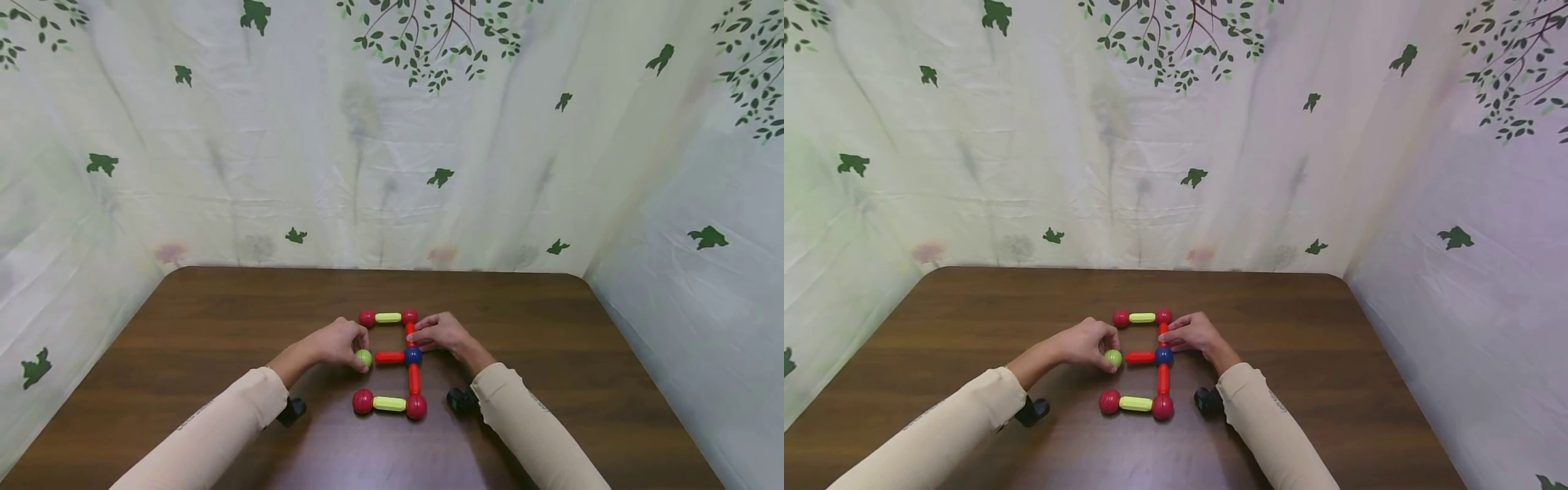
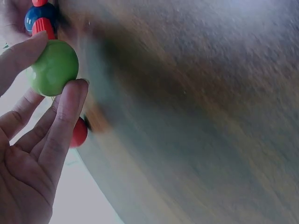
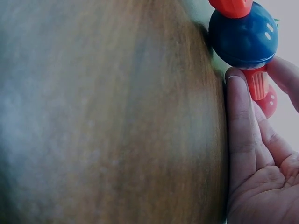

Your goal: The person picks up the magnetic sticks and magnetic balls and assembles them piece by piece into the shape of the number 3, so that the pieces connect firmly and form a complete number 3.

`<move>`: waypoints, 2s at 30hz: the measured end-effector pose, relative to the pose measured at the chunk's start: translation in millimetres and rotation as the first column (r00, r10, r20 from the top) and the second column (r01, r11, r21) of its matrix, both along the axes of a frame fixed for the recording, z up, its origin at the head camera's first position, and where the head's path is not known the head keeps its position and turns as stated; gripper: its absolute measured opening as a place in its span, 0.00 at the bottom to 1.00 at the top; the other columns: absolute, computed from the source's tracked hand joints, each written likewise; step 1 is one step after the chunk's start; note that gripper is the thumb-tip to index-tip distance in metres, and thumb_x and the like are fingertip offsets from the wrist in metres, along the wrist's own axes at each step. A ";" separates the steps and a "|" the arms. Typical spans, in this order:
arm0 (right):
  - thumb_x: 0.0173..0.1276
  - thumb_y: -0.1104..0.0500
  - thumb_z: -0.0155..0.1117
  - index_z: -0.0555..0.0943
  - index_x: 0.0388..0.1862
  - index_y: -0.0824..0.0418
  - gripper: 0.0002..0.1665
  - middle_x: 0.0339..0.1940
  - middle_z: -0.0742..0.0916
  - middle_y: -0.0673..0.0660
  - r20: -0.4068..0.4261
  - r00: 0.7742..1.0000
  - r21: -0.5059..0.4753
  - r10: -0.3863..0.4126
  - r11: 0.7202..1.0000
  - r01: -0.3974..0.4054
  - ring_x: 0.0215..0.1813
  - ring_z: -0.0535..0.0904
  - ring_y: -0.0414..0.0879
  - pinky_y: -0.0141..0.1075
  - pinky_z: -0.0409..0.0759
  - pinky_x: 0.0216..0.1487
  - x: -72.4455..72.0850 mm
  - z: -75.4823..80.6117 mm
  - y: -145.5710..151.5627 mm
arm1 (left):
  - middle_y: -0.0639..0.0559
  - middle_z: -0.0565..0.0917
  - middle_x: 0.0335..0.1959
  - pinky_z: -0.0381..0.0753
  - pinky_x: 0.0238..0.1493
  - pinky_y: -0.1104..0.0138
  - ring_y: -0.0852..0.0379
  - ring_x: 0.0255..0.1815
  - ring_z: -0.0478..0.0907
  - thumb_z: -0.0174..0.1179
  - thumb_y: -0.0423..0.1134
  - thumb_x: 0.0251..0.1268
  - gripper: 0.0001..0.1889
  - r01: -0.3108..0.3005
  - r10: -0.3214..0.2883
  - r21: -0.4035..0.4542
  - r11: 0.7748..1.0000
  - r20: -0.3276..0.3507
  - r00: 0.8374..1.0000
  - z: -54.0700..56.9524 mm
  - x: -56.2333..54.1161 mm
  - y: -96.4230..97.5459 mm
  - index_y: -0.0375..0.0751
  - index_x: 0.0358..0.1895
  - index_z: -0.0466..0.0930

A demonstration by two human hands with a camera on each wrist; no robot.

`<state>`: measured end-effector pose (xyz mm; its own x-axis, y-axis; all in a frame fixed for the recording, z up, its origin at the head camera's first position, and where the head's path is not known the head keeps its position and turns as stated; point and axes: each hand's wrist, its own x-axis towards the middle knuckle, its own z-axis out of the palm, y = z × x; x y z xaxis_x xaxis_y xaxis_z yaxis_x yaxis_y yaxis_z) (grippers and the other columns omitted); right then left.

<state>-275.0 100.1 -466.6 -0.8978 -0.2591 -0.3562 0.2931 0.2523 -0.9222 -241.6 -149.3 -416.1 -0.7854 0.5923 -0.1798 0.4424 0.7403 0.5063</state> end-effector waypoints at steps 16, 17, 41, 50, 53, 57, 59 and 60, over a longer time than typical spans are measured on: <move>0.55 0.66 0.74 0.81 0.40 0.72 0.16 0.32 0.88 0.60 -0.008 1.000 -0.008 -0.022 1.000 0.022 0.31 0.84 0.45 0.40 0.83 0.37 -0.3 -1.8 1.3 | 0.57 0.81 0.25 0.75 0.34 0.70 0.63 0.28 0.76 0.75 0.39 0.44 0.13 0.031 -0.031 0.002 1.000 -0.046 0.998 -3.3 1.4 5.3 0.43 0.32 0.81; 0.55 0.66 0.74 0.81 0.41 0.72 0.16 0.31 0.88 0.60 -0.008 1.000 -0.005 -0.023 1.000 0.023 0.31 0.85 0.45 0.40 0.83 0.37 -0.4 -1.7 1.4 | 0.57 0.81 0.25 0.75 0.34 0.70 0.63 0.28 0.76 0.75 0.38 0.44 0.13 0.033 -0.032 0.001 0.999 -0.056 0.998 -4.3 1.7 5.0 0.43 0.32 0.81; 0.55 0.66 0.74 0.81 0.40 0.71 0.16 0.30 0.87 0.58 -0.014 1.000 0.002 -0.018 1.000 0.018 0.31 0.84 0.45 0.40 0.83 0.38 -1.2 -3.3 -0.1 | 0.52 0.79 0.30 0.75 0.33 0.69 0.60 0.29 0.75 0.72 0.39 0.51 0.22 -0.061 0.071 0.086 0.994 -0.117 0.991 -9.7 9.4 -7.0 0.34 0.48 0.77; 0.55 0.67 0.73 0.81 0.41 0.71 0.15 0.31 0.88 0.59 -0.002 1.000 -0.010 -0.024 1.000 0.024 0.31 0.85 0.45 0.40 0.83 0.38 0.4 -1.1 -0.3 | 0.53 0.81 0.29 0.76 0.31 0.71 0.62 0.28 0.75 0.71 0.41 0.54 0.13 0.116 -0.100 0.111 0.987 -0.140 0.985 4.2 45.1 -18.6 0.38 0.38 0.82; 0.56 0.66 0.73 0.82 0.41 0.71 0.15 0.31 0.88 0.59 -0.004 1.000 -0.003 -0.025 1.000 0.025 0.32 0.85 0.45 0.40 0.83 0.38 0.1 0.0 -0.4 | 0.54 0.82 0.27 0.75 0.29 0.73 0.65 0.26 0.74 0.72 0.40 0.53 0.13 0.176 -0.165 0.116 0.978 -0.096 0.982 1.0 55.7 -13.0 0.37 0.39 0.84; 0.55 0.66 0.74 0.81 0.41 0.71 0.16 0.31 0.88 0.59 -0.006 1.000 0.001 -0.028 1.000 0.028 0.32 0.85 0.46 0.40 0.83 0.38 -0.8 -0.5 -0.5 | 0.57 0.79 0.24 0.72 0.27 0.74 0.68 0.24 0.70 0.73 0.38 0.51 0.11 0.174 -0.166 0.106 0.979 -0.083 0.983 -5.2 61.2 -7.5 0.39 0.37 0.84; 0.55 0.66 0.74 0.81 0.41 0.71 0.16 0.31 0.88 0.59 -0.002 1.000 0.003 -0.030 1.000 0.030 0.32 0.85 0.46 0.40 0.83 0.38 -1.4 -1.1 -0.3 | 0.58 0.78 0.23 0.72 0.26 0.74 0.68 0.24 0.70 0.73 0.37 0.51 0.10 0.166 -0.158 0.110 0.980 -0.077 0.984 -7.1 62.5 -6.7 0.40 0.36 0.84; 0.55 0.65 0.74 0.81 0.41 0.70 0.17 0.31 0.88 0.59 0.001 1.000 0.004 -0.030 1.000 0.030 0.32 0.85 0.46 0.40 0.83 0.38 -1.7 -1.4 -0.1 | 0.58 0.78 0.23 0.72 0.27 0.74 0.67 0.24 0.70 0.73 0.37 0.51 0.10 0.162 -0.154 0.109 0.981 -0.079 0.985 -7.7 63.2 -6.6 0.40 0.35 0.84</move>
